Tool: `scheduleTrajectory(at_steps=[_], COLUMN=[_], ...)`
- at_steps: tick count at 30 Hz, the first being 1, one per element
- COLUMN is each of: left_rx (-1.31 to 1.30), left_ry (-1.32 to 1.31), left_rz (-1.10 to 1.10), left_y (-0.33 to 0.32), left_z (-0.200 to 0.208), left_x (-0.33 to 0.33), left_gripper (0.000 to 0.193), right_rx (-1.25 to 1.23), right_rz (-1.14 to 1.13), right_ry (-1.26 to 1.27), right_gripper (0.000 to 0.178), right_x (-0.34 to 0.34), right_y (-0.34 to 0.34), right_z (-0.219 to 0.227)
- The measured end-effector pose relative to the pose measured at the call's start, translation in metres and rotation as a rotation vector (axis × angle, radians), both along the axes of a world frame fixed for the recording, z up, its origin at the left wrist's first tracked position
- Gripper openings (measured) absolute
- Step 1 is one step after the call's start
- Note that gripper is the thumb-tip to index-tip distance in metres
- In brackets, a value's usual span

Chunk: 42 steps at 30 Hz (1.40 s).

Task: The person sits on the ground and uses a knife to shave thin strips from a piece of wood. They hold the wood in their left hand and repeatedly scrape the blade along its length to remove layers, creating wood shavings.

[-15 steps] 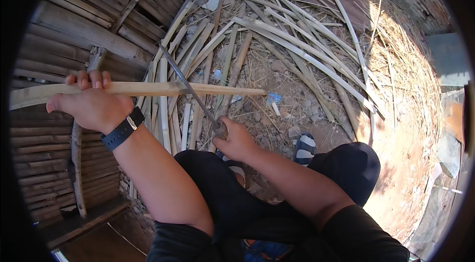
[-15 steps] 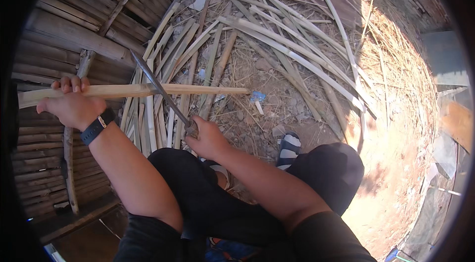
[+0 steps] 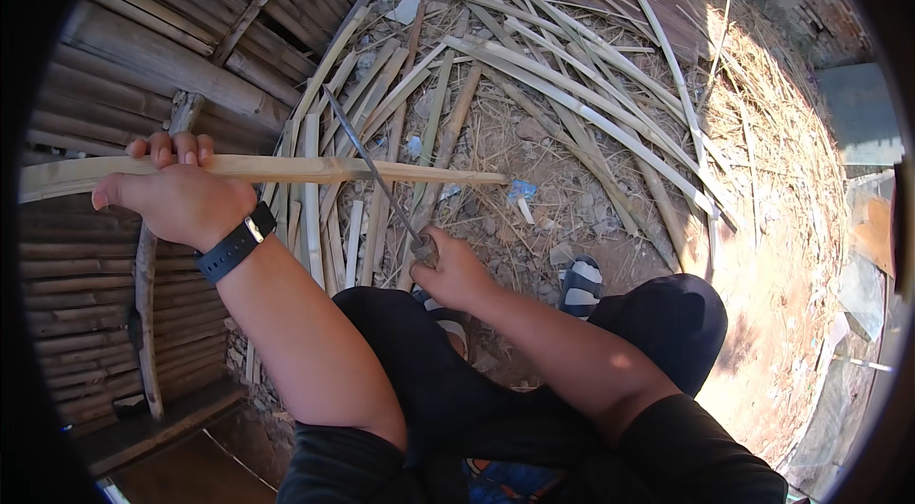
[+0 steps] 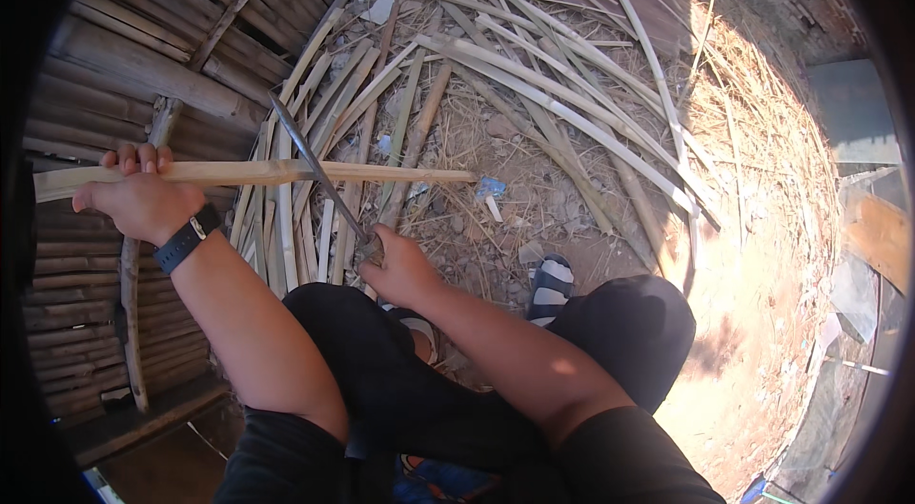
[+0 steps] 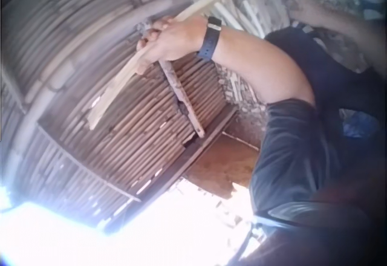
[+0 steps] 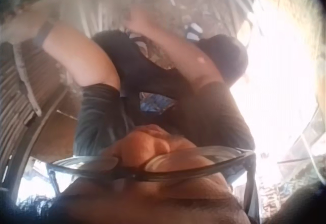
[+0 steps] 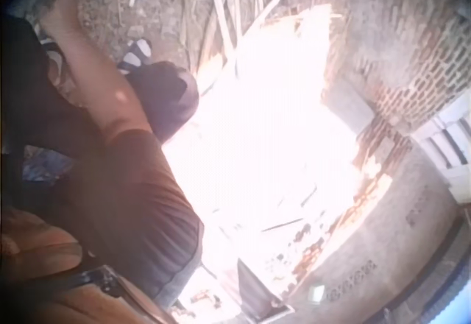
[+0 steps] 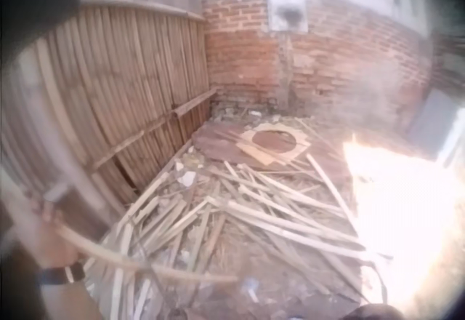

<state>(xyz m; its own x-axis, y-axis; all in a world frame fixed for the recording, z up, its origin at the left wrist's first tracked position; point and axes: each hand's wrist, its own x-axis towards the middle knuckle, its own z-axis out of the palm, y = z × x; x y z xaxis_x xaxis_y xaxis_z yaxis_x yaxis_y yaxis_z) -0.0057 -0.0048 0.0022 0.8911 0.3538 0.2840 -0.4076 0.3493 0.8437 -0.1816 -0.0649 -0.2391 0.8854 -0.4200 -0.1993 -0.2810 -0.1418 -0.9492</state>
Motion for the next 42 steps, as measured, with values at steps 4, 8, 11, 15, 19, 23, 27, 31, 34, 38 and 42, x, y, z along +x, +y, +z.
scheduleTrajectory(at_steps=[4,8,11,15,19,23,27,31,34,38,42], left_rx=[-0.026,-0.052,-0.026,-0.027,-0.037,-0.031,-0.041,-0.010,-0.029,-0.063,-0.020], left_ry=[0.020,0.047,-0.010,-0.037,-0.033,0.008,-0.022,-0.035,-0.022,0.017,0.000], left_rz=[0.005,0.032,-0.020,-0.043,-0.049,0.009,-0.053,-0.035,-0.053,-0.007,-0.008], left_y=[0.002,0.013,0.013,0.002,0.001,0.010,0.003,0.005,0.003,0.009,0.013], left_z=[-0.002,-0.005,-0.005,-0.001,-0.001,-0.002,-0.001,-0.003,0.000,-0.003,-0.005], left_x=[0.006,0.019,0.015,0.003,0.003,0.011,0.009,0.005,0.006,0.015,0.015], left_gripper=[0.062,0.063,0.060,0.059,0.058,0.058,0.062,0.062,0.060,0.060,0.061], right_rx=[-0.157,0.083,0.232,-0.046,-0.016,0.261,0.127,-0.008,0.053,0.531,0.301], right_rz=[-0.187,-0.250,-0.215,0.000,-0.167,-0.288,-0.260,-0.092,-0.219,-0.388,-0.226], right_ry=[0.118,0.346,0.218,-0.007,0.234,0.357,0.186,0.027,0.124,0.345,0.134], right_gripper=[0.052,0.046,0.044,0.048,0.049,0.046,0.043,0.045,0.044,0.041,0.039], right_x=[-0.020,-0.022,-0.007,0.005,-0.010,-0.024,-0.008,0.001,-0.015,-0.024,0.001], right_y=[-0.009,-0.029,-0.012,-0.004,-0.007,-0.029,-0.012,-0.001,-0.007,-0.024,-0.003], right_z=[-0.063,-0.097,-0.051,-0.008,-0.053,-0.080,-0.067,-0.032,-0.086,-0.113,-0.036])
